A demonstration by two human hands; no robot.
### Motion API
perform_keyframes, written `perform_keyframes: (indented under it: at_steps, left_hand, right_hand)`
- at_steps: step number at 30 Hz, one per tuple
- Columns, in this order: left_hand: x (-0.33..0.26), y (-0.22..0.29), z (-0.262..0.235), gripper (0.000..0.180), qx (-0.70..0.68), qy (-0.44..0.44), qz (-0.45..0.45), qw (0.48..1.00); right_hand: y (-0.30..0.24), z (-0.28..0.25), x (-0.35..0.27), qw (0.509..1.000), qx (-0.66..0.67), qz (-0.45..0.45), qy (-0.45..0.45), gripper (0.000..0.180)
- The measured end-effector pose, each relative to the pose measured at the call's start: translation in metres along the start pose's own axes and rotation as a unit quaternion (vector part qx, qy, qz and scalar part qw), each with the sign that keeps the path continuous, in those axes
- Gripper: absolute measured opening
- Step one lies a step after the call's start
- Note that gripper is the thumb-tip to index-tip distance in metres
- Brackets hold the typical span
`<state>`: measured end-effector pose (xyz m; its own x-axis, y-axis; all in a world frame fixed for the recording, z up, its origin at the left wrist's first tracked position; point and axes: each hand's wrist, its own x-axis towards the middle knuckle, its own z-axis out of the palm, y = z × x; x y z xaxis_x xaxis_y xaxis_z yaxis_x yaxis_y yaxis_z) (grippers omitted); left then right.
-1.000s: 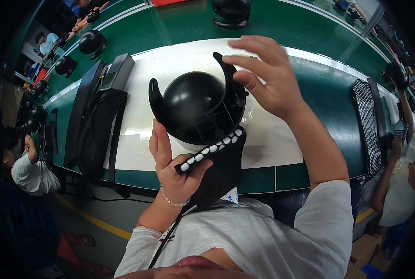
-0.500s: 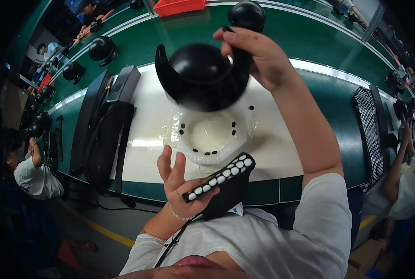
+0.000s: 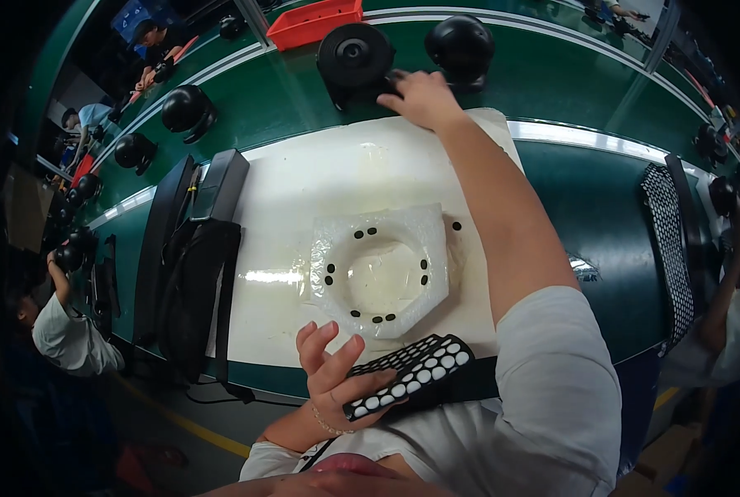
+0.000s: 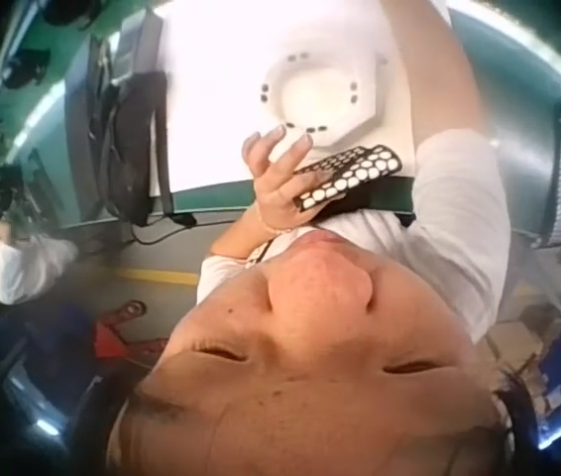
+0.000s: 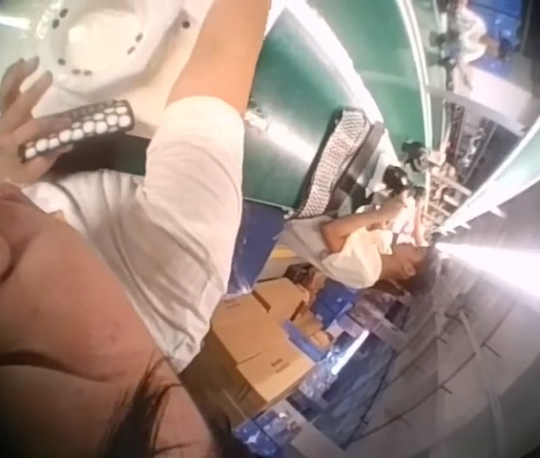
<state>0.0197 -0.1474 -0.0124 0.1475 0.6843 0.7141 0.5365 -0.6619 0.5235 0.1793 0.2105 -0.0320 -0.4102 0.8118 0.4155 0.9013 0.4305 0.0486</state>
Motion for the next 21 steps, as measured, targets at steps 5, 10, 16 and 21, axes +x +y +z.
perform_keyframes:
  at_steps: [5,10,16,21]
  left_hand:
    - [-0.002,-0.004,-0.005,0.021,0.006,-0.024,0.022,0.999]
    - [0.002,-0.002,-0.004,0.03,-0.018,-0.042,0.007,0.999]
    - [0.009,0.0,0.002,0.03,-0.073,0.01,0.004,0.997]
    - [0.008,-0.003,-0.002,0.028,-0.205,-0.04,-0.082,0.975]
  right_hand:
    - [0.035,0.004,-0.008,0.979,-0.074,0.191,0.021,0.049]
    - [0.071,-0.029,-0.02,0.971,-0.132,0.192,0.053,0.023]
    - [0.075,-0.12,-0.058,0.967,0.128,0.13,0.177,0.025]
    - [-0.023,-0.197,-0.122,0.756,0.63,0.175,0.033,0.025]
